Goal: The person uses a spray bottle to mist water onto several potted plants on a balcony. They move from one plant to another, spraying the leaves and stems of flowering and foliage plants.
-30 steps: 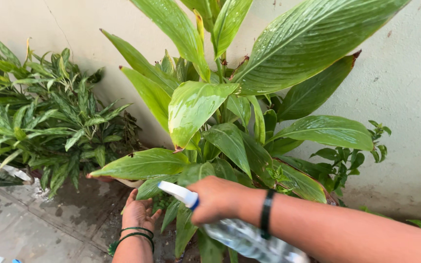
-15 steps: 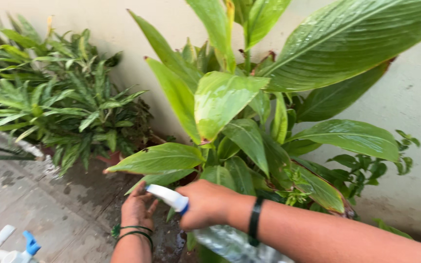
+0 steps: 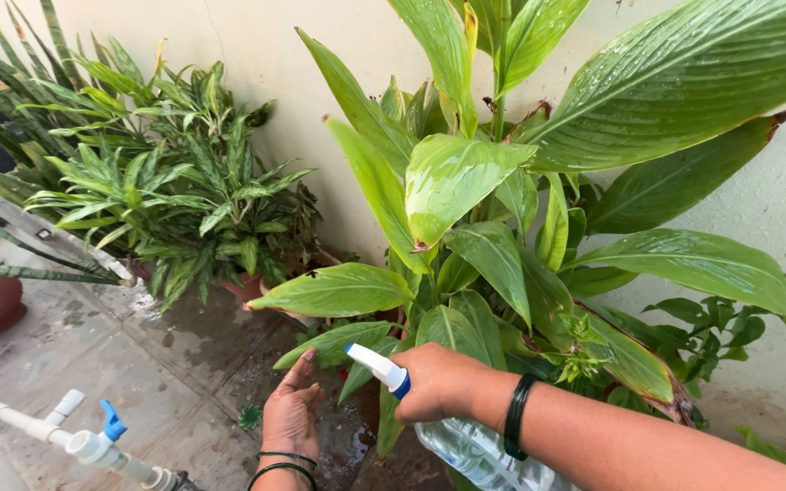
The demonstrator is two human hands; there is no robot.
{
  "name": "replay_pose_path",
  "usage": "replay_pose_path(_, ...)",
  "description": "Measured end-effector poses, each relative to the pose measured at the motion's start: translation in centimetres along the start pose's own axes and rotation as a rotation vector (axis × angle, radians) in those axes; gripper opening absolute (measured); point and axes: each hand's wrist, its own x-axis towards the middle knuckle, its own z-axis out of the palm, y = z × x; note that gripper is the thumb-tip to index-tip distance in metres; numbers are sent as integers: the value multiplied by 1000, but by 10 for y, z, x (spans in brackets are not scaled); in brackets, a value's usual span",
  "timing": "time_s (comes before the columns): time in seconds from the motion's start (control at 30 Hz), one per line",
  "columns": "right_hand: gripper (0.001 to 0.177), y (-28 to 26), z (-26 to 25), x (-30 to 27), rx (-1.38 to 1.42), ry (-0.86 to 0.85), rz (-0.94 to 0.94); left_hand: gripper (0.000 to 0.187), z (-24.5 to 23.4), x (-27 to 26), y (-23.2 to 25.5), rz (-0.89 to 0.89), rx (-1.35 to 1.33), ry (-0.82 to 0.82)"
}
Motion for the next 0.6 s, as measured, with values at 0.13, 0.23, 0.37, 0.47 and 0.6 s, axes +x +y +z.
replay_pose_path(0.13,41,-7,1,-1,-2,-6,60,63,3,-8,3,38,18,-16)
replay_pose_path(0.23,42,-6,0,-3,28,-11,111,61,2,-12,1,21,61,-1)
replay_pose_path(0.37,39,3,-1,-4,-50,9,150,62,-6,-10,-2,-12,60,40)
replay_pose_path(0.47,38,13,-2,-6,-63,36,163,62,-10,-8,-4,-25,38,29)
replay_pose_path(0.6,38,27,-4,-8,-25,73,181,64,-3,-6,-2,12,2,-7)
